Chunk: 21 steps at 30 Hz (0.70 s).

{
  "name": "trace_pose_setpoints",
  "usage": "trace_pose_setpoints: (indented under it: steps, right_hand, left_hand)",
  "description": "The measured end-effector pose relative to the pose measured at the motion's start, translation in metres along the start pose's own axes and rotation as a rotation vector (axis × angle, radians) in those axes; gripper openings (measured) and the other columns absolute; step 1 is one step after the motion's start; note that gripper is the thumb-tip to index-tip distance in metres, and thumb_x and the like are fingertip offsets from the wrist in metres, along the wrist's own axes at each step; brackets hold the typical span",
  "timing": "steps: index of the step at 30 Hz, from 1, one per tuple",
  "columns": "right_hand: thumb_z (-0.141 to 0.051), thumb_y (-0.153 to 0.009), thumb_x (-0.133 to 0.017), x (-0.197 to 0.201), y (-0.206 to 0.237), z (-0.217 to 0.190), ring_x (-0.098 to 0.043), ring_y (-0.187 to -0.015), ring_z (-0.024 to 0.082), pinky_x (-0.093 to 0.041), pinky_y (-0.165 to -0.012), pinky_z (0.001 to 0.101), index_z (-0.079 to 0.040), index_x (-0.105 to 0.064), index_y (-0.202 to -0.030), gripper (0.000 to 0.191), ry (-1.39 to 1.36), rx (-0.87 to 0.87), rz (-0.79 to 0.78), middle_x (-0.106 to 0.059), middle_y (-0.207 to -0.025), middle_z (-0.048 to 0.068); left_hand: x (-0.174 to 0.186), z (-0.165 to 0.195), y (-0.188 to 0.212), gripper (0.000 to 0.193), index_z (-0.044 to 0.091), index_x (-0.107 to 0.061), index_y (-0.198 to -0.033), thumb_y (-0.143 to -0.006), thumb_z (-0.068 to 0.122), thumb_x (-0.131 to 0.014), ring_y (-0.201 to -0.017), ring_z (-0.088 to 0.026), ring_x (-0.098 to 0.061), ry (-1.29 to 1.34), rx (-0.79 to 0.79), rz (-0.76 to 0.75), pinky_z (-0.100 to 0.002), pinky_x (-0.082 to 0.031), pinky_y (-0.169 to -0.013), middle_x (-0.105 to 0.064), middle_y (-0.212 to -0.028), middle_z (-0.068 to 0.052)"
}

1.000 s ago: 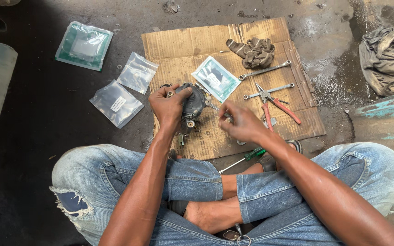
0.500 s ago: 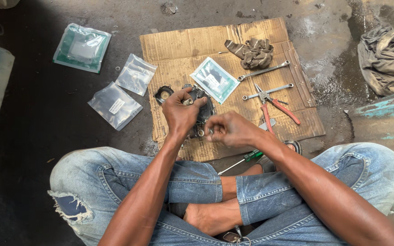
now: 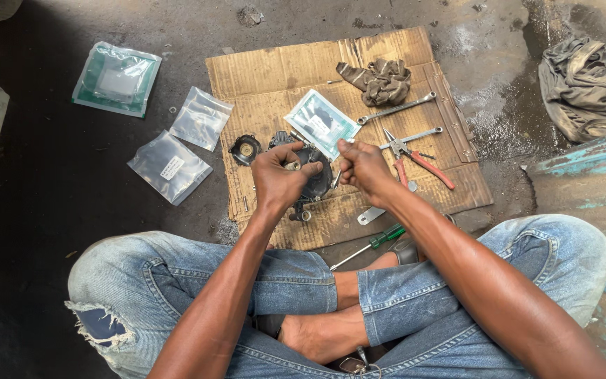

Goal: The person sits on the ground and uses a wrench to tighten bolts on a mechanical component, likely a carburetor. They repeatedly adjust the wrench and rotate the part to access different fasteners.

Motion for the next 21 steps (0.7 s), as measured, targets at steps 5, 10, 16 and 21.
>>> trace_pose_setpoints:
  steps: [5, 10, 16, 21]
  right_hand:
    - [-0.035, -0.098, -0.07, 0.012, -0.001, -0.001, -0.044, -0.05, 0.008, -0.042, -0.05, 0.0248, -0.011, -0.054, -0.088, 0.031, 0.12, -0.008, 0.014, -0.049, -0.06, -0.005]
    - [-0.039, -0.097, -0.068, 0.007, 0.001, 0.002, -0.044, -0.048, 0.009, -0.043, -0.049, 0.0254, -0.012, -0.052, -0.088, 0.032, 0.077, -0.025, -0.02, -0.046, -0.057, -0.005]
    - [-0.04, -0.097, -0.064, 0.001, 0.0, 0.001, -0.048, -0.052, 0.01, -0.045, -0.054, 0.0276, -0.012, -0.053, -0.091, 0.031, 0.092, -0.018, -0.091, -0.046, -0.058, -0.005]
    - [-0.041, -0.1, -0.061, 0.004, -0.001, -0.007, -0.049, -0.055, 0.01, -0.047, -0.057, 0.0278, -0.013, -0.052, -0.091, 0.031, 0.16, -0.03, -0.134, -0.045, -0.059, -0.005]
  left_hand:
    - [0.001, 0.001, -0.002, 0.032, 0.004, -0.062, -0.059, -0.063, 0.013, -0.092, -0.098, -0.022, -0.076, 0.098, 0.002, 0.005, -0.039, -0.059, -0.085, -0.079, -0.107, -0.016]
    - [0.002, -0.003, -0.003, 0.031, 0.003, -0.062, -0.057, -0.062, 0.011, -0.091, -0.094, -0.022, -0.077, 0.154, 0.052, 0.002, -0.038, -0.061, -0.079, -0.079, -0.107, -0.016]
    - [-0.002, -0.002, -0.002, 0.031, 0.006, -0.06, -0.057, -0.061, 0.007, -0.09, -0.085, -0.02, -0.076, 0.232, 0.117, -0.057, -0.034, -0.063, -0.064, -0.079, -0.104, -0.016]
    - [-0.002, 0.002, -0.003, 0.032, 0.007, -0.059, -0.055, -0.061, 0.005, -0.09, -0.082, -0.018, -0.078, 0.22, 0.129, -0.099, -0.033, -0.064, -0.054, -0.079, -0.1, -0.017]
Point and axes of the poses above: each hand's wrist, its own y-axis away from the middle knuckle, its own x-axis out of the back of the hand, z = x × y, the point moved 8 cm from there along -y, towards the middle knuckle
